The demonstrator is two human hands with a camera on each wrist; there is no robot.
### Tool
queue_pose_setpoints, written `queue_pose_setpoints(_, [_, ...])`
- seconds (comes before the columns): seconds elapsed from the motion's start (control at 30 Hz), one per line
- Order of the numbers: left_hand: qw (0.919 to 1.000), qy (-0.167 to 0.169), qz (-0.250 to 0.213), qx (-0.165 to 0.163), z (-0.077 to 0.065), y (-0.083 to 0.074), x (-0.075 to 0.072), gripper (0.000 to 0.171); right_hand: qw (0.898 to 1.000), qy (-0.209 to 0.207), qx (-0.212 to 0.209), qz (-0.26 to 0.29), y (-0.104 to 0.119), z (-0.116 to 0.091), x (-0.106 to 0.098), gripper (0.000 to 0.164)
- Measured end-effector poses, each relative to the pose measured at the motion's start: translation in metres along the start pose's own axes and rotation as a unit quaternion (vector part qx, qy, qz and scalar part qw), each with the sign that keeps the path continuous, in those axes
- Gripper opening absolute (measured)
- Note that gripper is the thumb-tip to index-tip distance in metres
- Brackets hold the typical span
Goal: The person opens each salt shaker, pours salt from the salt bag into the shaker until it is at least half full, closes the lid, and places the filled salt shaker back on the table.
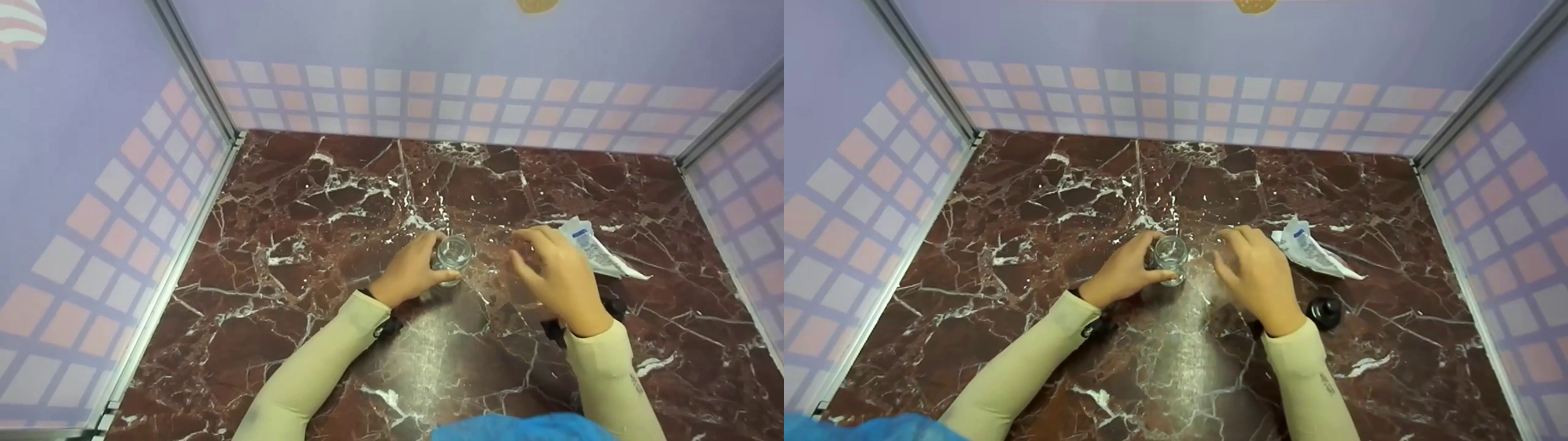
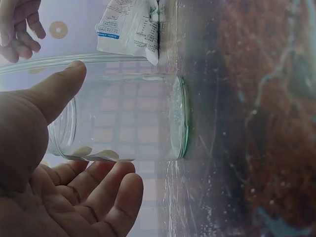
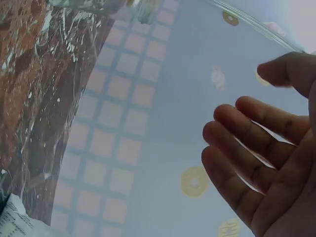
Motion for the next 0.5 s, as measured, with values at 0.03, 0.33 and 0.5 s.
queue_pose_setpoints(0.03, [1.0000,0.003,0.000,-0.002,-0.001,0.001,0.001,0.075,1.000,0.003,0.007,-0.002,-0.002,0.000,0.002,0.025])
queue_pose_setpoints(0.33, [0.9999,0.011,0.001,0.007,0.000,-0.002,0.002,0.078,0.997,0.037,0.059,-0.020,-0.018,-0.004,0.002,0.023])
queue_pose_setpoints(0.5, [0.9999,0.009,0.009,0.004,0.000,0.001,0.001,0.077,0.995,0.072,0.061,-0.026,-0.020,-0.003,0.007,0.025])
Point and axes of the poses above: each hand's wrist, its own z-axis towards the middle knuckle, its own x-axis out of the palm, y = z × x, the point moved 2 cm from there along z, towards the middle knuckle, and after that the axes turned 12 degrees about -z, right-handed, at the moved point
